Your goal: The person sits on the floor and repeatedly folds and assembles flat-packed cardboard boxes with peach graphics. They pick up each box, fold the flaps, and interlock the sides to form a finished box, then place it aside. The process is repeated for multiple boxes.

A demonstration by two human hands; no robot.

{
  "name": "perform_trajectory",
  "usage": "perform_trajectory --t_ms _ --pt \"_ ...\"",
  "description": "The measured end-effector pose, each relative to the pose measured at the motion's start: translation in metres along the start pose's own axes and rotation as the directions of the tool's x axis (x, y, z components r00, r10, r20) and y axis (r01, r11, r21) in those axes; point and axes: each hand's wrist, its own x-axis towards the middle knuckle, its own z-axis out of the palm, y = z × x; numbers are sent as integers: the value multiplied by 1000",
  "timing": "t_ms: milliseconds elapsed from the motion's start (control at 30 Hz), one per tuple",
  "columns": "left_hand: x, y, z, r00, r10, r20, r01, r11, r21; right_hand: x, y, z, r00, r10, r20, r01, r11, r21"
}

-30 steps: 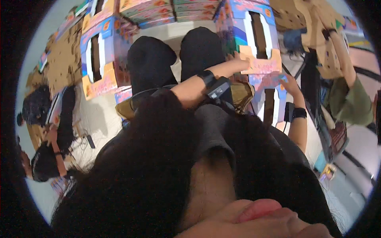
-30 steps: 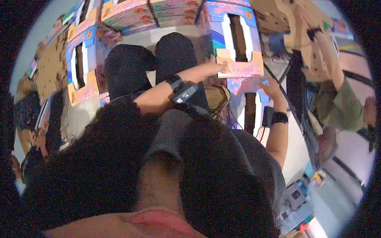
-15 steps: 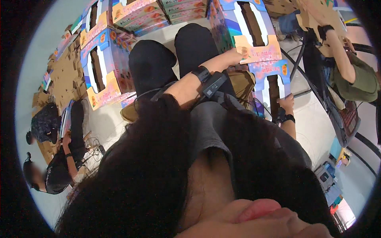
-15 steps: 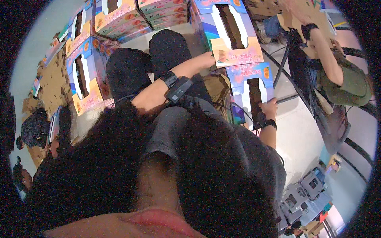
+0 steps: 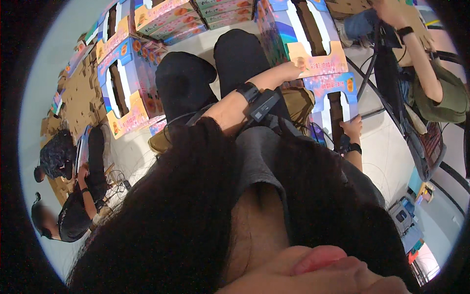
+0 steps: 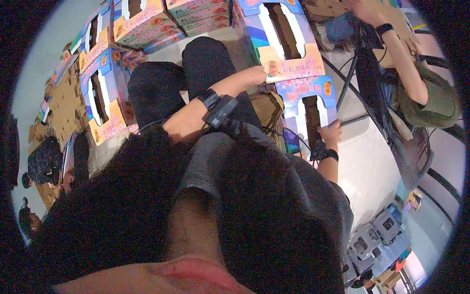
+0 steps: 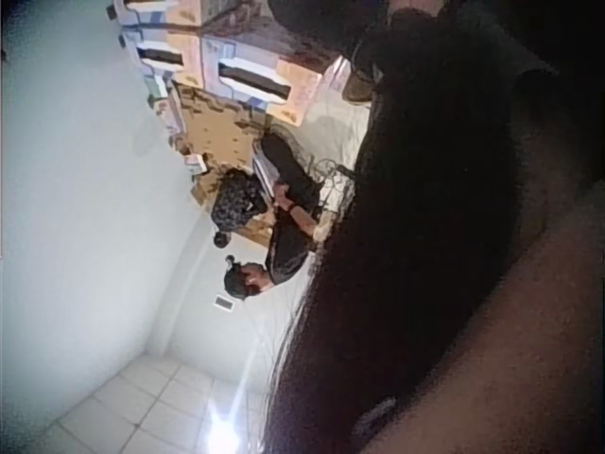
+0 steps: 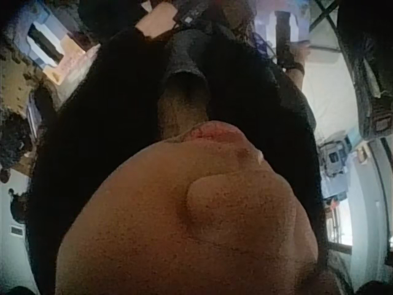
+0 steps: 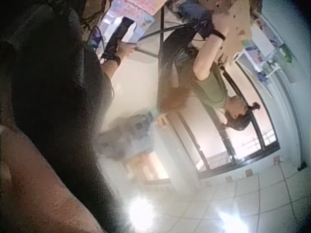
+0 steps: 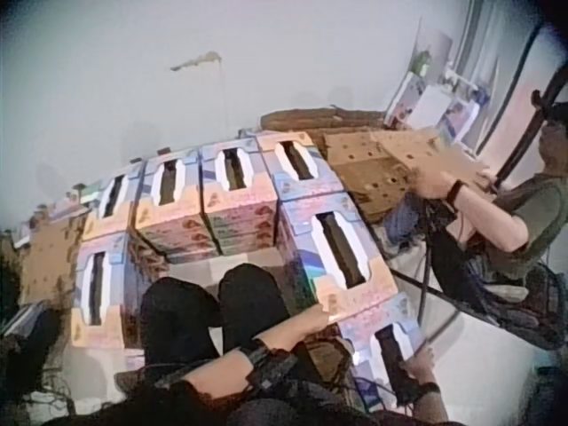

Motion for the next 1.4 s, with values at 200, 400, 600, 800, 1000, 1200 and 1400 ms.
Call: perform_trajectory --t_ms 200,400,600,800,1000,1200,1400 --pt "18 -16 10 1000 13 14 -14 999 40 -6 -2 1 1000 -16 12 16 1000 -6" --pt "21 -25 14 998 45 37 -41 992 -117 -8 -1 4 1000 -21 12 22 1000 -7" --pt "-27 22 -2 969 -17 -246 -71 935 -347 -5 -2 7 1000 -15 -2 15 1000 -5" --pt "-60 59 -20 923 -195 -331 36 902 -430 1 2 8 1000 -12 -5 12 999 -34" --pt "-57 60 -22 883 -259 -391 80 905 -419 10 10 8 994 -104 25 104 994 -21" --pt "-65 69 -27 894 -315 -317 127 858 -497 20 22 1 954 -297 49 289 949 128" --pt "-69 77 -28 902 -347 -256 176 838 -517 8 12 -7 972 -207 108 206 978 17"
